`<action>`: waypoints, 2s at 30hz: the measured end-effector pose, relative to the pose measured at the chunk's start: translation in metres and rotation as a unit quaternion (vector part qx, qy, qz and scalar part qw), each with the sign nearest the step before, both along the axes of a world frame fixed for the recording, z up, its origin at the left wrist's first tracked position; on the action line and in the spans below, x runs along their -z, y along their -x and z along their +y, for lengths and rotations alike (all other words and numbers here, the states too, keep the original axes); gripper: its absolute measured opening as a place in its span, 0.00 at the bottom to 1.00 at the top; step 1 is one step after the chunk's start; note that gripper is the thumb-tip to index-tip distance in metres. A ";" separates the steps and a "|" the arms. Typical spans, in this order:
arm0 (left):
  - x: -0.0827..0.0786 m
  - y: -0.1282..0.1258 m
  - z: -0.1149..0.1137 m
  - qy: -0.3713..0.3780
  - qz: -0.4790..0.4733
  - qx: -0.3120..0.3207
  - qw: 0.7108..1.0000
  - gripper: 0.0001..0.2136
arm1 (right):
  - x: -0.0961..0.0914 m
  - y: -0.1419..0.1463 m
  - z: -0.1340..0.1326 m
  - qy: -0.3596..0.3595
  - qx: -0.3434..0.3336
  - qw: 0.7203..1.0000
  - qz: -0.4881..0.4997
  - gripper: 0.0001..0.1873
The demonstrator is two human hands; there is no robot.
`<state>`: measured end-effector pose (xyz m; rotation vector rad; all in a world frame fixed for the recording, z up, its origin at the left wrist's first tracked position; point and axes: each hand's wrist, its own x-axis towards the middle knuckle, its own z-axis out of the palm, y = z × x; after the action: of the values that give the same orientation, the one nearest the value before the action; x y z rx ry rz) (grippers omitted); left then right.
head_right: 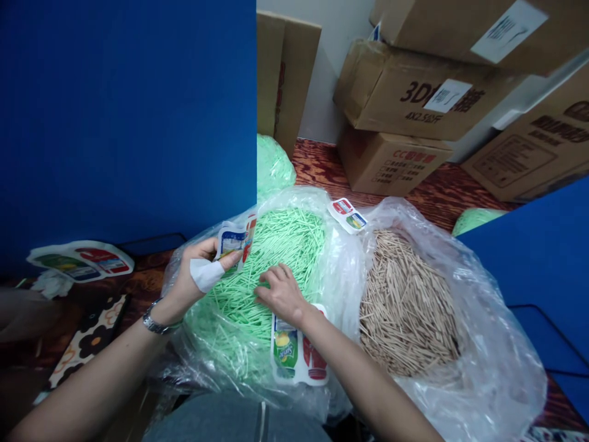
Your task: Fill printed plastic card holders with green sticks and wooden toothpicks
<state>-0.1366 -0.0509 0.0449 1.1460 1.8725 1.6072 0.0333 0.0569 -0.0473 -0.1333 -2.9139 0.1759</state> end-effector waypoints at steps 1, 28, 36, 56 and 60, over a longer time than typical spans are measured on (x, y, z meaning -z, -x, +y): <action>0.000 0.000 0.000 0.002 0.002 -0.002 1.000 0.11 | 0.002 0.003 -0.001 -0.001 -0.007 1.000 -0.005 0.11; 0.000 -0.002 -0.001 -0.012 -0.010 0.003 1.000 0.13 | -0.008 0.029 -0.044 -0.003 0.031 0.991 -0.130 0.15; 0.007 -0.003 0.001 -0.023 -0.004 0.001 1.000 0.15 | 0.003 0.036 -0.052 -0.032 -0.009 0.994 -0.107 0.09; -0.011 0.003 0.003 -0.023 -0.068 -0.024 0.997 0.11 | -0.019 0.021 -0.010 0.671 0.120 0.725 0.096 0.14; -0.007 0.009 0.001 -0.016 -0.058 -0.031 0.998 0.12 | -0.018 0.020 -0.004 0.804 0.140 0.567 0.105 0.18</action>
<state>-0.1458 -0.0496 0.0522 0.9944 1.8314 1.7060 0.0131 0.0532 -0.0291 -0.7134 -1.4359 2.3737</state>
